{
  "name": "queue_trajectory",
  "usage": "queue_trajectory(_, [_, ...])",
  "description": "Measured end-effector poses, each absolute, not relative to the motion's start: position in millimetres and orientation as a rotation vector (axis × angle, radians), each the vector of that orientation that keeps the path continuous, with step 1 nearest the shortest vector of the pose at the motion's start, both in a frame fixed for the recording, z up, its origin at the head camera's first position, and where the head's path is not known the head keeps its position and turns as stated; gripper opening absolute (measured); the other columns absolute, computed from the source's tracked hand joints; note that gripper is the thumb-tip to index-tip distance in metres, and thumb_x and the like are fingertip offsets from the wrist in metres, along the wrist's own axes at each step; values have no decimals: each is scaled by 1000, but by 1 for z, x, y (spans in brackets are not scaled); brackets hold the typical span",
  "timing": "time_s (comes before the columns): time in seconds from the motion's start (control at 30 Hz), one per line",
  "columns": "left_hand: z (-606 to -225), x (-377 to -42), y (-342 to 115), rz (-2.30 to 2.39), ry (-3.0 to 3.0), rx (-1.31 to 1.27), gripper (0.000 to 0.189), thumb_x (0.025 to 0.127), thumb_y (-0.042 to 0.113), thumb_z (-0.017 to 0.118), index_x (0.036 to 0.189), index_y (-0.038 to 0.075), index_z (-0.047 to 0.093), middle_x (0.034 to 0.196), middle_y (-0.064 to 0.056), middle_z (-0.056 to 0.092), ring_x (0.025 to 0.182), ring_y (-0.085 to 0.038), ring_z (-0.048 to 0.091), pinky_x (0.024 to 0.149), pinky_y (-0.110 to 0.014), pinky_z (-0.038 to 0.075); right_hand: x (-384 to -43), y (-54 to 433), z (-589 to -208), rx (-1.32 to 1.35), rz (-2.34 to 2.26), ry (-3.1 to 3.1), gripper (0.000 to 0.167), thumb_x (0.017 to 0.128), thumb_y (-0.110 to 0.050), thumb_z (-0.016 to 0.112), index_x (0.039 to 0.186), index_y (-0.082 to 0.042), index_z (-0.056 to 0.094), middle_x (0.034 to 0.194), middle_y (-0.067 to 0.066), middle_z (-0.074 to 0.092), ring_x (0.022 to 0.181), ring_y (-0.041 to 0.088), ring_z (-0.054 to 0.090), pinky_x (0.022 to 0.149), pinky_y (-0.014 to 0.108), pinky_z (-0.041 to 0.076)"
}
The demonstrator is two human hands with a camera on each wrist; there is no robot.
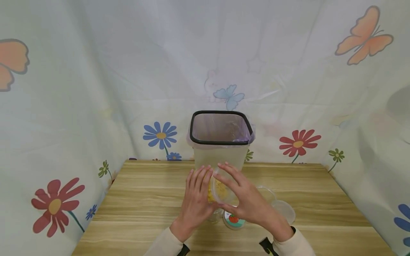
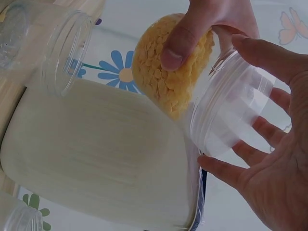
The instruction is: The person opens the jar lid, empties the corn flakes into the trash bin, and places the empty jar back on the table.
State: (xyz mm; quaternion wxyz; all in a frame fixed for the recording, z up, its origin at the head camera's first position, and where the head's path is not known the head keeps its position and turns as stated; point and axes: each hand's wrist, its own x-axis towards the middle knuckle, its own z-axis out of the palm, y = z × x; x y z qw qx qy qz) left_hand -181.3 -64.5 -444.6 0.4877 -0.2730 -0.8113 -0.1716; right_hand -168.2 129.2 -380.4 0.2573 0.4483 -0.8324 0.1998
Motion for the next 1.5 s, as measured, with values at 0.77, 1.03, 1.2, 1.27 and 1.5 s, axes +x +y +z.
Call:
queue_trajectory(0.77, [-444, -181, -60, -360, -1962, -618, 97, 62, 36, 87, 144, 7, 44, 144, -11, 50, 131, -33, 49, 110, -56, 36, -150, 109, -373, 565, 782, -2592, 89, 82, -60, 67, 155, -26, 28, 156, 8, 37, 122, 40, 58, 88, 58, 51])
queue_trajectory(1.03, [-444, -182, -59, -336, -1954, -603, 101, 56, 33, 90, 142, 7, 45, 142, -11, 53, 129, -33, 50, 110, -56, 37, -150, 106, -373, 518, 791, -2609, 82, 82, -60, 67, 151, -25, 37, 147, 9, 48, 113, 38, 62, 88, 56, 51])
queue_trajectory(1.2, [-446, -182, -61, -355, -1961, -616, 89, 69, 37, 83, 143, 6, 44, 143, -11, 52, 129, -34, 50, 109, -57, 37, -151, 110, -374, 662, 782, -2569, 81, 82, -53, 72, 151, -25, 38, 148, 10, 46, 115, 38, 62, 86, 56, 53])
queue_trajectory(1.27, [-446, -182, -62, -358, -1963, -621, 90, 70, 40, 82, 144, 6, 44, 143, -11, 51, 129, -34, 50, 108, -58, 38, -153, 111, -375, 741, 766, -2538, 83, 81, -49, 74, 151, -23, 38, 149, 12, 44, 118, 38, 60, 88, 57, 53])
queue_trajectory(1.5, [-447, -181, -63, -381, -1961, -633, 106, 57, 43, 89, 144, 5, 43, 144, -11, 50, 129, -34, 50, 108, -57, 37, -158, 118, -376, 959, 672, -2425, 86, 76, -36, 84, 148, -19, 41, 153, 11, 40, 129, 34, 54, 94, 53, 53])
